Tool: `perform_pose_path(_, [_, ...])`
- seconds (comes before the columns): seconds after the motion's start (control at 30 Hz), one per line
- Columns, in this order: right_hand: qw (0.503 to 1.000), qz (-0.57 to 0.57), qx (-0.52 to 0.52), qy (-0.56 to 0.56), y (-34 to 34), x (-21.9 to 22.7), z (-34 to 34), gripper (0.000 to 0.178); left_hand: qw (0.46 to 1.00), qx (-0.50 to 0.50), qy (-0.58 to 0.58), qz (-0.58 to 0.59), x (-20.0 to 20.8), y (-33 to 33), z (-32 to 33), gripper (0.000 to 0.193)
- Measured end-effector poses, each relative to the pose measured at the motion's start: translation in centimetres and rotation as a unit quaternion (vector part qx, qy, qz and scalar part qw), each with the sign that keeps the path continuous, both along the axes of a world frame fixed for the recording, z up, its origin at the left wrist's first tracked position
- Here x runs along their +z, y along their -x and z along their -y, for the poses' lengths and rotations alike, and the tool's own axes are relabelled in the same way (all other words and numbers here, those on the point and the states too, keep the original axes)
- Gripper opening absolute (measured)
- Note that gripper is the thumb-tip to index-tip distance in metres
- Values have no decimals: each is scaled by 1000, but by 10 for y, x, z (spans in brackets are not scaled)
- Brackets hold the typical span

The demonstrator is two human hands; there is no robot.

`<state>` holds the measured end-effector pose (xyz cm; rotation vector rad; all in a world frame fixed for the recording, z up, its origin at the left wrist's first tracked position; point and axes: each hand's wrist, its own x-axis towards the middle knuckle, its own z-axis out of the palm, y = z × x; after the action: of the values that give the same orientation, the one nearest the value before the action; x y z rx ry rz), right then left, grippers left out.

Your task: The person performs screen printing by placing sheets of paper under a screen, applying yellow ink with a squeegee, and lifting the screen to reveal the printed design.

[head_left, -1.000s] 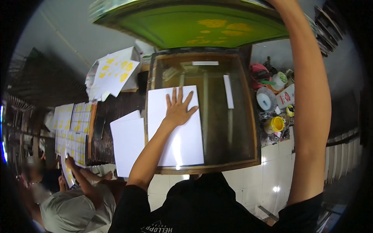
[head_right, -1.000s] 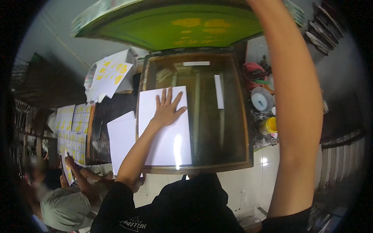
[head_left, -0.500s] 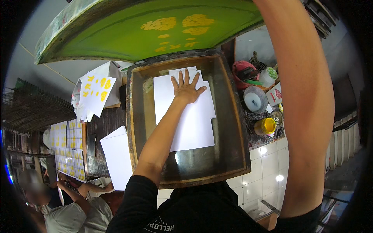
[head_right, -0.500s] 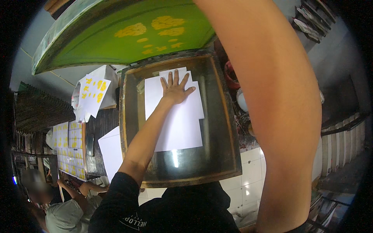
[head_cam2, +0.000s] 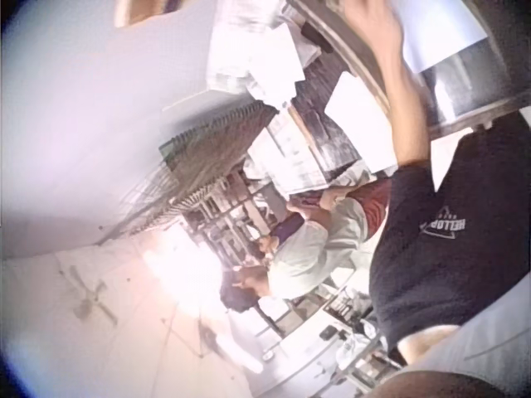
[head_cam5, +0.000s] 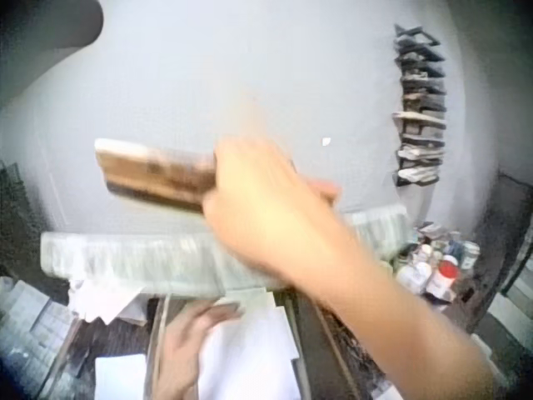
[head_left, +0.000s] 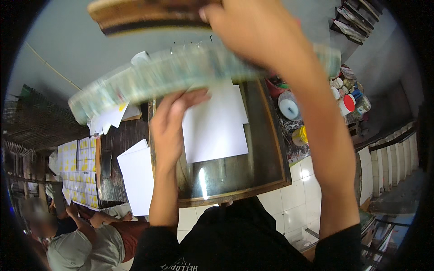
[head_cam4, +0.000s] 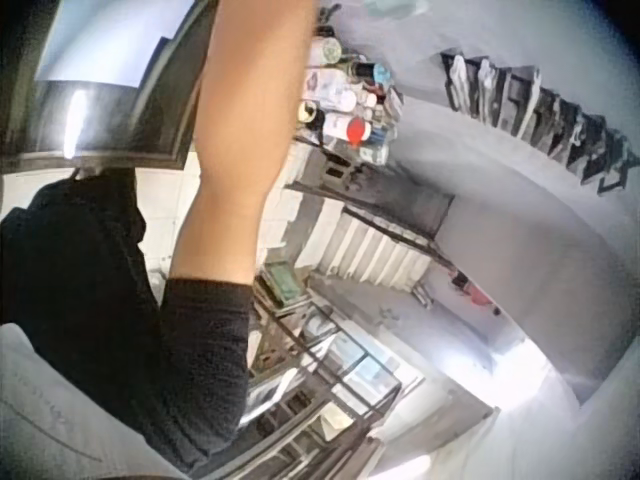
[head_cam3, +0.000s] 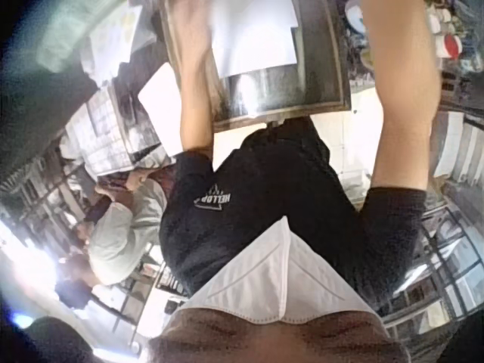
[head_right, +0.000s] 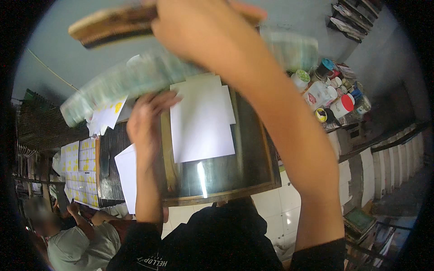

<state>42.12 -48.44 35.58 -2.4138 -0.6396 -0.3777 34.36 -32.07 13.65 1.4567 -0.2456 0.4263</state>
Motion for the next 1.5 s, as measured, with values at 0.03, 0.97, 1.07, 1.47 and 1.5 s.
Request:
perform_pose_path(0.03, [990,131,57,18,0,-46,13,32,998,10,70,3,1,37,-5,52])
perform_pose_path(0.97, [972,66,149,170,-22,-315,-8,41,739,-26,408,-536,-150,190,6,37])
perform_pose_path(1.07, [972,89,136,170,-79,-318,-25,42,740,-11,395,-544,-142,190,6,32])
perform_pose_path(1.47, [964,5,129,231,-235,-307,-65,48,762,14,407,-503,-149,198,13,36])
perform_pose_path(1.5, [965,-38,132,225,-240,-300,-65,45,757,11,428,-494,-150,198,13,35])
